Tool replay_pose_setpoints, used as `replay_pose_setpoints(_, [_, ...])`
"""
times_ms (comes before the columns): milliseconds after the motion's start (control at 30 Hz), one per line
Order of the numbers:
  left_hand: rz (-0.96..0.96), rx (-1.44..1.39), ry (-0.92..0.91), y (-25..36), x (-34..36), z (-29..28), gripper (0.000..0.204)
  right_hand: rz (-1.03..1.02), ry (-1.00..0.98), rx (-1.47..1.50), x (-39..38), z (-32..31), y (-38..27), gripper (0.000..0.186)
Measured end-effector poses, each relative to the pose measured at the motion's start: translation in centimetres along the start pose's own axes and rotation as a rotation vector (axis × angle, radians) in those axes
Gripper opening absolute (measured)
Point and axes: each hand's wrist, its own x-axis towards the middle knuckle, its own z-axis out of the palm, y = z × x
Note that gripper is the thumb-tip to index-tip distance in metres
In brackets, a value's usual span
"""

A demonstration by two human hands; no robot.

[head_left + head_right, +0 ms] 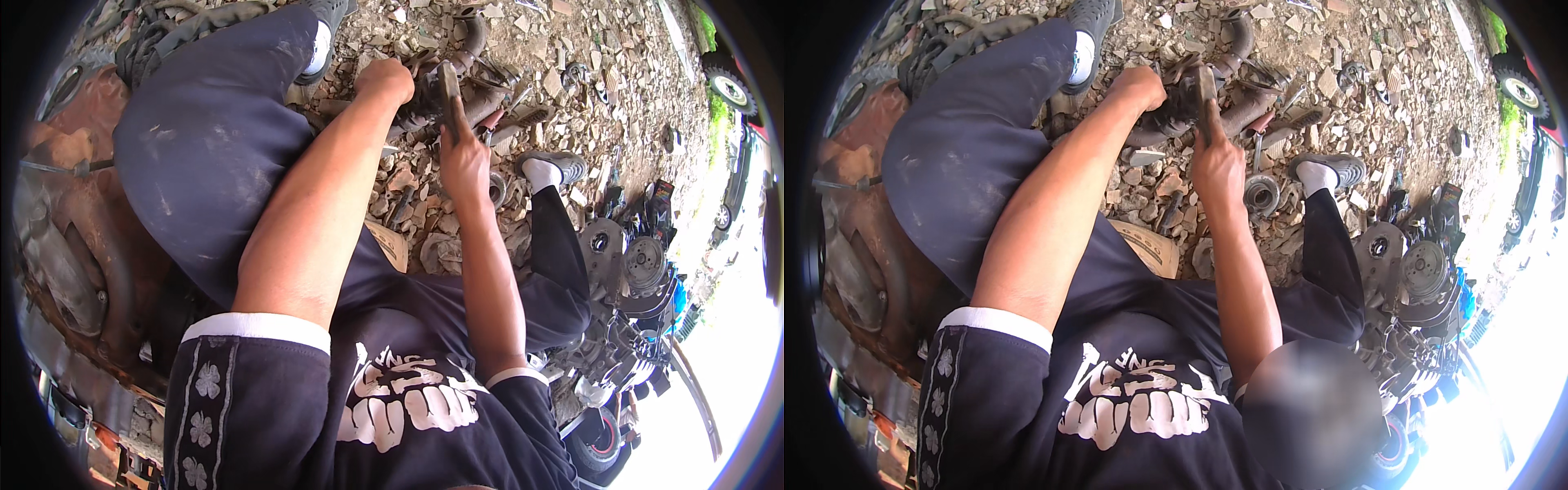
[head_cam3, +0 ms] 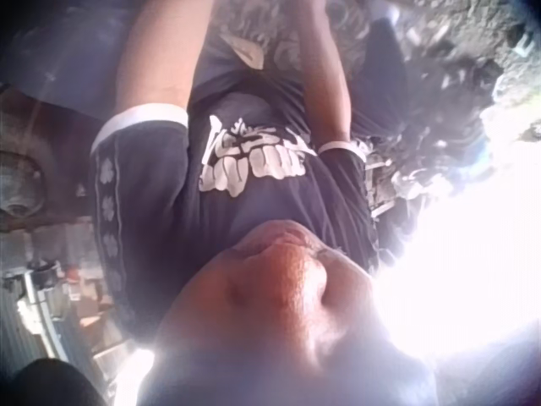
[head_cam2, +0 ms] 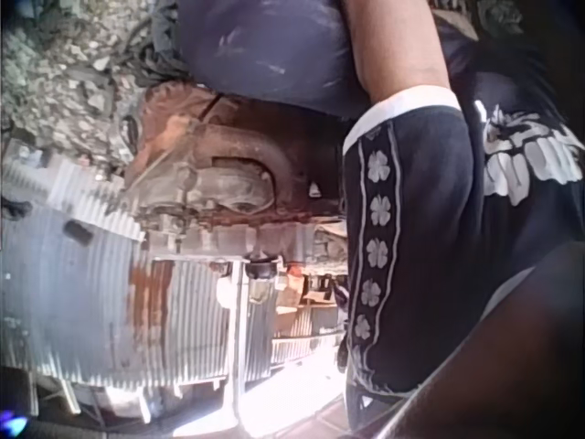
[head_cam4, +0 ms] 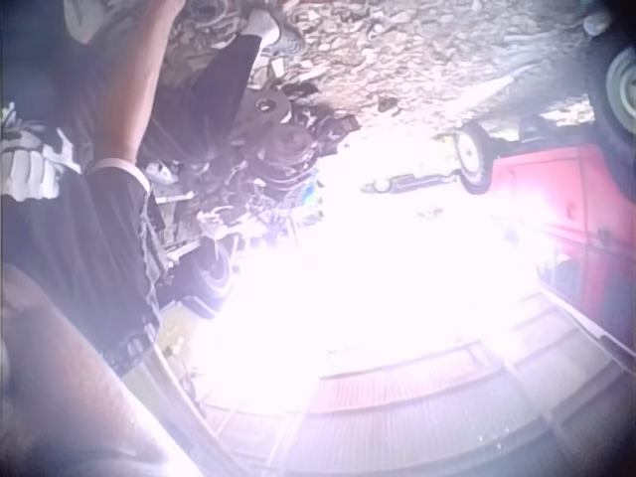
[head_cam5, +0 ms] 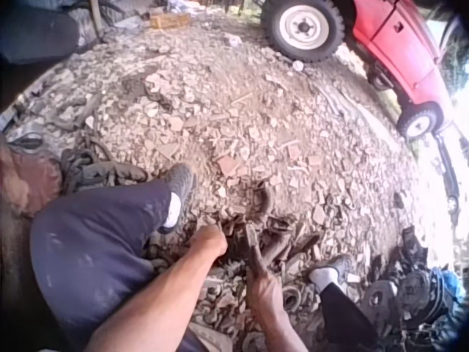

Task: The person sits on the ground and uses a hammer to strike a metal exhaust manifold, attempting to dislodge debris or break apart a stuck component. They repeatedly hit the manifold and inspect the interior opening between strikes.

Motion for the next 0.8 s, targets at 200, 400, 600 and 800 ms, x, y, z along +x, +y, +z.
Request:
replay_pose_setpoints(200, [-0.004, 0.005, 0.027, -0.5, 0.6, 0.6, 0.033, -0.024, -0.011, -0.061, 1.1, 0.2, -0.9, 0.056])
replay_pose_setpoints(400, [-0.008, 0.004, -0.028, -0.1, 0.6, 0.3, 0.036, -0.009, 0.029, 0.024, -3.5, -1.1, 2.4, 0.055])
replay_pose_setpoints(600, [-0.002, 0.003, 0.004, -0.2, 1.3, 0.7, 0.035, 0.055, 0.09, 0.133, -3.4, -0.3, 4.8, 0.053])
replay_pose_setpoints(800, [0.035, 0.032, 0.037, -0.8, 2.0, 1.5, 0.037, -0.062, 0.071, 0.105, -1.8, 1.1, 1.5, 0.055])
